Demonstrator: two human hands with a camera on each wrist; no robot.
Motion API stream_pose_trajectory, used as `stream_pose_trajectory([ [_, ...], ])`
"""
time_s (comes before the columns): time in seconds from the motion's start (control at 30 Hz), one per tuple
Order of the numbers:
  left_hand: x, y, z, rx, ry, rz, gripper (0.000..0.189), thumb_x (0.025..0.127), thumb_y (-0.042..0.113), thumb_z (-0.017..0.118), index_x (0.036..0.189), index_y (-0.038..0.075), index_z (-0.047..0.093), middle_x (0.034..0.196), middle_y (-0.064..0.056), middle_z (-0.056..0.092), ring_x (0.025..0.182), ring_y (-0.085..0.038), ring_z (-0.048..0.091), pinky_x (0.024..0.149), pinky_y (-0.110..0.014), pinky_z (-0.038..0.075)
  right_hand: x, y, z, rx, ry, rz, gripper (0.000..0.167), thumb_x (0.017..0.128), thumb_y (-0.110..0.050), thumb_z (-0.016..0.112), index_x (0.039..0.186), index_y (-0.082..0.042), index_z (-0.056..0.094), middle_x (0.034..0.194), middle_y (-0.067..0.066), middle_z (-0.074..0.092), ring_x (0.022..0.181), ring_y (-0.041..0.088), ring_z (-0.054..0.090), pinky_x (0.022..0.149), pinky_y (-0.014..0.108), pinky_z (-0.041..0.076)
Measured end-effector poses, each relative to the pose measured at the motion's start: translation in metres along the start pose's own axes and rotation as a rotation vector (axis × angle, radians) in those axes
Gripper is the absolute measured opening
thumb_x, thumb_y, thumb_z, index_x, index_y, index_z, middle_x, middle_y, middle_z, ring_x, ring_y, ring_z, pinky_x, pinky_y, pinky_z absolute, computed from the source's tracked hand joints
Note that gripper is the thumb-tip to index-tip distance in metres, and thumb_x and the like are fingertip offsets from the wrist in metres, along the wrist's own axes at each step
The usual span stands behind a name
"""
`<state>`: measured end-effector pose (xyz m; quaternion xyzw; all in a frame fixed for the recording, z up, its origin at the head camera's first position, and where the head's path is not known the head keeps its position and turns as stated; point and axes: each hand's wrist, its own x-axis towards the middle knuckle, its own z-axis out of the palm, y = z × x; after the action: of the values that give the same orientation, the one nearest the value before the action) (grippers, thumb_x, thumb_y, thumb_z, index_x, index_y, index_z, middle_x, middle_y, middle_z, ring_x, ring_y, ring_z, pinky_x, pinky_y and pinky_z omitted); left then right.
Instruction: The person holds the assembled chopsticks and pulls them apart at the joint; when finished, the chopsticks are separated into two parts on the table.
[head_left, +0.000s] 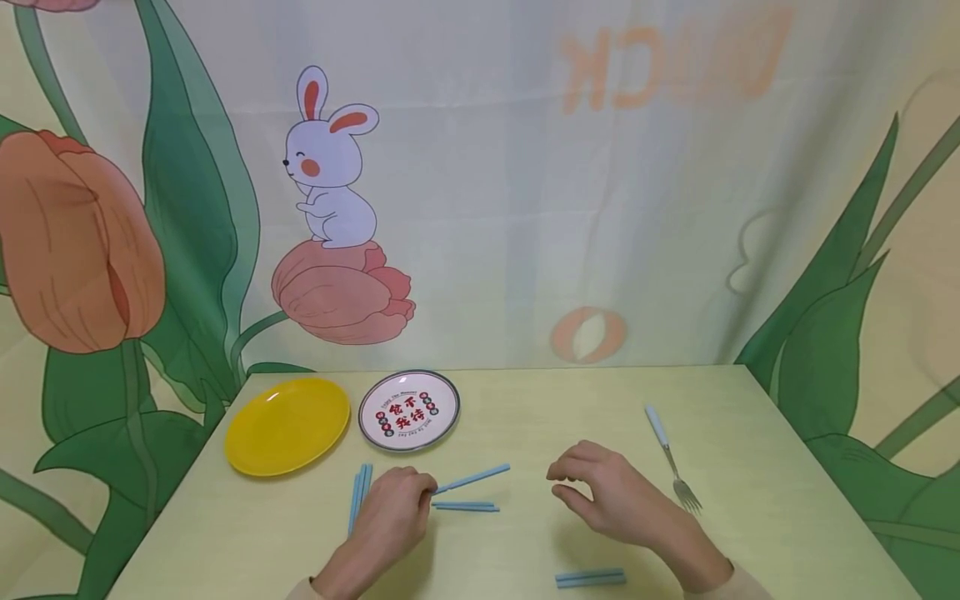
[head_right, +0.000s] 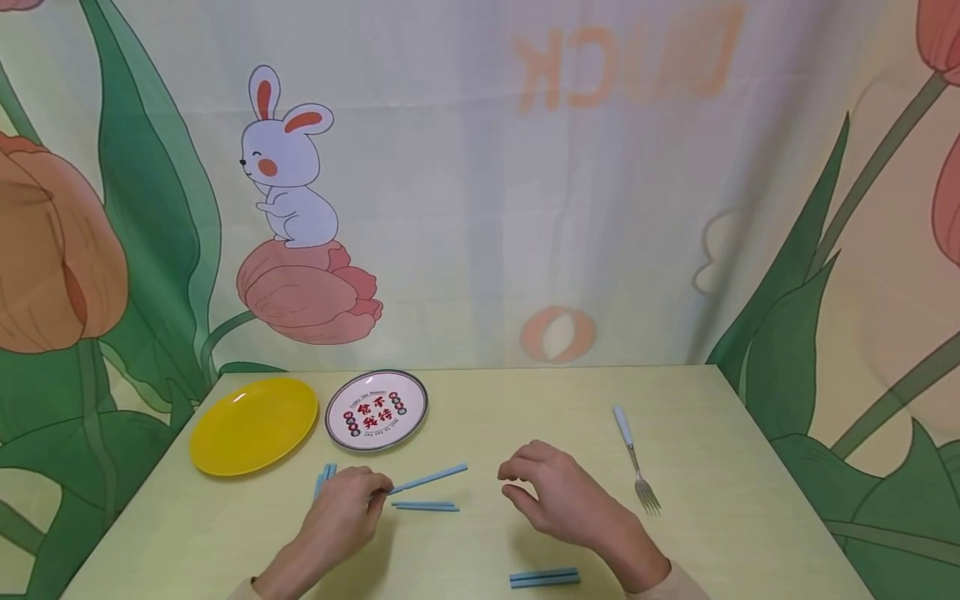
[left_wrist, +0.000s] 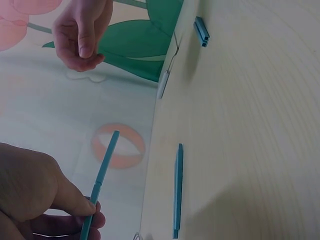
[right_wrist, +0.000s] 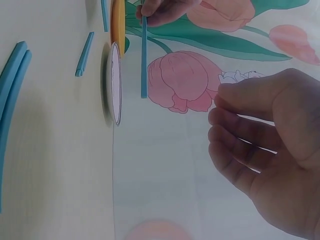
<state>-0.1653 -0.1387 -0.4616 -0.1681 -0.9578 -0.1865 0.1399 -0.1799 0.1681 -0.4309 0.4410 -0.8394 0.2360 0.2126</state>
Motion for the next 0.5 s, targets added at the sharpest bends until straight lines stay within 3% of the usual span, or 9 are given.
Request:
stream_pose_trajectory([
  [0.5,0.0075,0.0104,0.0006,-0.026,-0.055,0.051,0.013,0.083,0.000,0.067,0.084,0.009,0.076,0.073,0.003,0.064,0.070,-0.012,0.053,0.066,-0.028,0.045,0.0092,-0.0010,0.0028,0.008,-0.002,-0.005,0.016,0.082,-0.010,0.076,0.096,-0.015,0.070,0.095,-0.007,0.066,0.089,0.008,0.062,0.076,0.022,0.053],
])
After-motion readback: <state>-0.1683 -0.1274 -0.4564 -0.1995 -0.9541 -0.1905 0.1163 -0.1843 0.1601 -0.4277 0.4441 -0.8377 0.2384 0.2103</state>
